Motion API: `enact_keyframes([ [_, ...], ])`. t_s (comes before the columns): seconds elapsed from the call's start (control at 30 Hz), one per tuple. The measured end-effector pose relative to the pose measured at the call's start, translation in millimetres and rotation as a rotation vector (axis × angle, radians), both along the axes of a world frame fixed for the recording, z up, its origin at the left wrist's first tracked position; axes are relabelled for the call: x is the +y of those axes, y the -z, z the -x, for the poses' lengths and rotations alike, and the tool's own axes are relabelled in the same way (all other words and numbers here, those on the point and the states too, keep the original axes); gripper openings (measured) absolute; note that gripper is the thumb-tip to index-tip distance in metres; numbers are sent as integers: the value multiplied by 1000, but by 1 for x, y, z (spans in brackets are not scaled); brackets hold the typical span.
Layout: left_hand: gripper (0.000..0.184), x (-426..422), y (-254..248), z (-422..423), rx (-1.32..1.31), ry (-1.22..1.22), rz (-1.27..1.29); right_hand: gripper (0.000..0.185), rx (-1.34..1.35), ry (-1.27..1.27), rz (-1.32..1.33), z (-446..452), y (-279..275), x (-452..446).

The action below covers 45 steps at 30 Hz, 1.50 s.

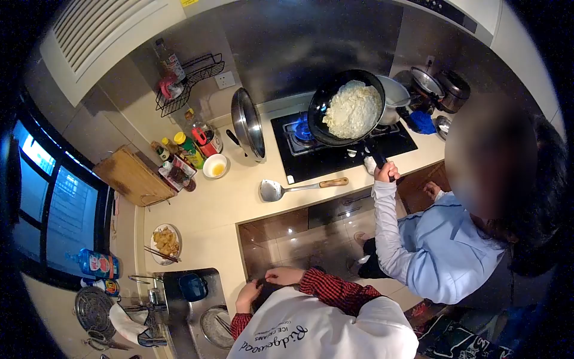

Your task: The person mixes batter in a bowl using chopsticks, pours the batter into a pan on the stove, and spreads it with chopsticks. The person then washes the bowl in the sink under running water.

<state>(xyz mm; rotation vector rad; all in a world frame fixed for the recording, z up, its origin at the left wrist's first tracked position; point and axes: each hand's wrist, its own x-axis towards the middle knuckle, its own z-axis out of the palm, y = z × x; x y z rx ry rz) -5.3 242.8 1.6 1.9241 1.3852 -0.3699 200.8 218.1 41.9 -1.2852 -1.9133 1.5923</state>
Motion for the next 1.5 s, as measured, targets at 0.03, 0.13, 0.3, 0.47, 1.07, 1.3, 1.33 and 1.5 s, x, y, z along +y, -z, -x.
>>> enact_keyframes([
  [0.03, 39, 0, -1, 0, -2, -2, 3, 29, -2, 0, 0, 0, -1, 0],
  [0.13, 39, -1, -7, -1, 13, -5, 32, 30, -10, -2, 2, -1, -7, 0],
  [0.3, 40, -1, 4, 1, 1, 5, 21, 30, -29, 13, -7, -2, -9, -2],
  [0.47, 41, -2, 17, 4, -2, 27, -2, 29, -11, 17, 7, -2, -10, -2],
  [1.07, 37, -9, 17, -1, -23, 46, -23, 29, -42, 27, 1, -6, -2, -11],
  [1.3, 36, -11, 17, -3, -15, 36, -18, 28, -3, 35, -6, -8, -2, -13],
  [1.33, 36, -11, 16, -4, -26, 37, -18, 28, -2, 35, -6, -9, -3, -13],
  [1.5, 35, -12, 15, -4, -18, 46, -25, 28, -5, 21, 2, -9, -3, -13],
])
